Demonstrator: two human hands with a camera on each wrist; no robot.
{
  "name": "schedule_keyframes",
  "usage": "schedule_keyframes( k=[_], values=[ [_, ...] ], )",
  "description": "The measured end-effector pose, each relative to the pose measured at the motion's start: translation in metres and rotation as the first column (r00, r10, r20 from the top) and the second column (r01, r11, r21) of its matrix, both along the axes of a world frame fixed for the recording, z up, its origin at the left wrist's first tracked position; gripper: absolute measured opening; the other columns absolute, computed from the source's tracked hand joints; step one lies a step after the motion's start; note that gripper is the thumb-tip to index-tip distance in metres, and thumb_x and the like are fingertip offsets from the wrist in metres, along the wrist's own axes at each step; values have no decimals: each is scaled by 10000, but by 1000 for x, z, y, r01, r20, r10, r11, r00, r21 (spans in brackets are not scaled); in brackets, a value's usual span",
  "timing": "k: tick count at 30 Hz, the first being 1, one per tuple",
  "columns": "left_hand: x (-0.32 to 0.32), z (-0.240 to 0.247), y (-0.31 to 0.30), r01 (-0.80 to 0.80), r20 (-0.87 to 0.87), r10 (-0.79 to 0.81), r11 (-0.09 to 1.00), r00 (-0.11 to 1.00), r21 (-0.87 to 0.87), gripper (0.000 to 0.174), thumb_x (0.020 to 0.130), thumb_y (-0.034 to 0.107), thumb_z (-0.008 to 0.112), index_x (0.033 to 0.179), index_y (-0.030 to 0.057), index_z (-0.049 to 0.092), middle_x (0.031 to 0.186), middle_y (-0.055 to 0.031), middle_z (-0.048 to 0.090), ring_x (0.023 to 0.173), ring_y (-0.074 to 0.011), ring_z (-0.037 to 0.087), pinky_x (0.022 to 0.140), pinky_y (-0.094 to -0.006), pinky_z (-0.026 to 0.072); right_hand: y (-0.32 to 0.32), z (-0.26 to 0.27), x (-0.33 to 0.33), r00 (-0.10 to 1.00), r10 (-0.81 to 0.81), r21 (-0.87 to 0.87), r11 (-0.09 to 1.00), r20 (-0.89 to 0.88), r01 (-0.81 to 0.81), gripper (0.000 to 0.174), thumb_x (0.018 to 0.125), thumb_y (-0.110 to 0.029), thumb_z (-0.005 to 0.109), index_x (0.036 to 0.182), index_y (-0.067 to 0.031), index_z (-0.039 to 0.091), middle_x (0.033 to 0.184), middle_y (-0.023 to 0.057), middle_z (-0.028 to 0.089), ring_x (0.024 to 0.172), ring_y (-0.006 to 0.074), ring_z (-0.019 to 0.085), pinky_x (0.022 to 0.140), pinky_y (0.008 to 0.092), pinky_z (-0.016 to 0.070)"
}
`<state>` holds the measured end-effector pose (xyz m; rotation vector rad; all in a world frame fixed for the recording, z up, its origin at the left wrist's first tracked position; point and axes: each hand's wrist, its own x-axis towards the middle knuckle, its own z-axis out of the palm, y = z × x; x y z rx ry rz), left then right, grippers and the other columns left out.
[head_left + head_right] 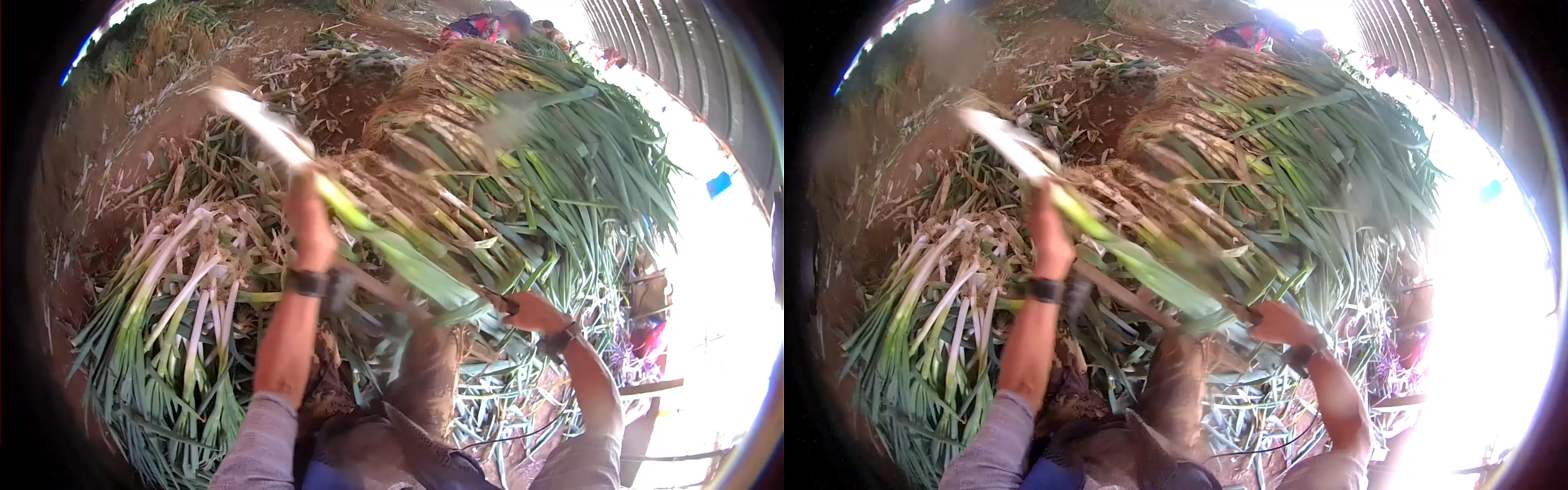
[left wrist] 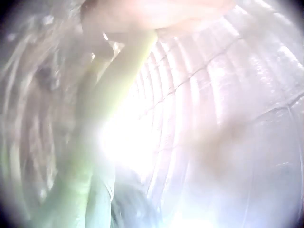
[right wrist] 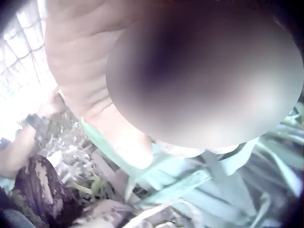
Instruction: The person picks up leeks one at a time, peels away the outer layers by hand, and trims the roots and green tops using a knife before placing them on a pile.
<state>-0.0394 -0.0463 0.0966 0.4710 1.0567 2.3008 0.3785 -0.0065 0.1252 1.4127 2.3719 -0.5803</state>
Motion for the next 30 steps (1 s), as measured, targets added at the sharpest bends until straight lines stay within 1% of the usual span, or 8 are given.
schedule_keyframes(
  k=[4, 5, 8, 18, 19, 20, 23, 30],
  values=[
    [-161, 72, -70, -214, -124, 235, 963, 964, 163, 344, 995, 402, 556, 1131, 87, 575, 967, -52, 627, 883, -169, 614, 815, -338, 532, -5, -1, 15, 999, 31, -7, 1000, 41, -30, 347, 747, -295, 725, 954, -23, 662, 734, 166, 659, 678, 328, 634, 663, 433, 478],
    [-195, 91, -102, -397, -747, 344, 910, 568, 117, 310, 999, 337, 564, 1170, 78, 570, 995, -64, 631, 901, -178, 615, 817, -344, 531, -3, -7, 17, 997, 12, -24, 1000, 73, -10, 356, 739, -304, 723, 948, -22, 663, 736, 179, 657, 689, 338, 641, 668, 440, 480],
    [-245, 194, -172, -384, -348, 462, 883, 816, 272, 280, 999, 251, 571, 1195, 52, 598, 990, -28, 635, 818, -113, 587, 732, -268, 505, -5, -13, 5, 998, -46, -4, 999, 49, 46, 364, 729, -307, 727, 947, -23, 664, 739, 186, 658, 702, 341, 649, 679, 449, 482],
    [-411, 122, -267, -857, -909, -95, 386, -405, 341, 570, 965, 477, 565, 1361, 69, 524, 907, -59, 640, 738, -152, 592, 633, -316, 474, 27, -55, -47, 994, -108, 204, 973, 5, 105, 361, 735, -321, 691, 989, -66, 680, 891, 186, 695, 862, 371, 667, 770, 456, 510],
    [-297, 138, -244, -798, -852, -248, 305, 460, -520, 462, 972, 448, 559, 1281, 106, 591, 879, -60, 668, 726, -202, 607, 665, -347, 484, 35, -62, -48, 992, -123, 186, 975, 1, 121, 366, 736, -326, 694, 997, -69, 680, 894, 184, 697, 866, 370, 668, 770, 456, 509],
    [-306, 97, -227, -854, -897, -410, 396, 166, -339, 372, 971, 424, 555, 1149, 113, 651, 841, -39, 675, 722, -200, 607, 678, -341, 485, 40, -64, -50, 991, -136, 168, 977, 2, 134, 371, 738, -331, 696, 1004, -72, 681, 896, 182, 698, 870, 369, 668, 771, 457, 507],
    [-191, 11, -136, -111, -502, -531, 603, 683, -790, 421, 930, 467, 627, 1086, 78, 668, 1004, -83, 692, 909, -174, 671, 751, -317, 576, 45, -51, -73, 996, -84, 156, 984, -26, 87, 382, 746, -343, 702, 1010, -68, 681, 909, 190, 697, 878, 373, 666, 782, 461, 503],
    [11, -74, 22, 600, -28, -796, 479, 605, -640, 299, 970, 258, 610, 1151, 20, 627, 994, -128, 699, 911, -210, 696, 724, -351, 606, 78, -41, -113, 997, -18, 127, 992, 75, 9, 399, 745, -280, 608, 1070, -66, 697, 1064, 227, 684, 1037, 394, 646, 896, 488, 500]
  ],
)
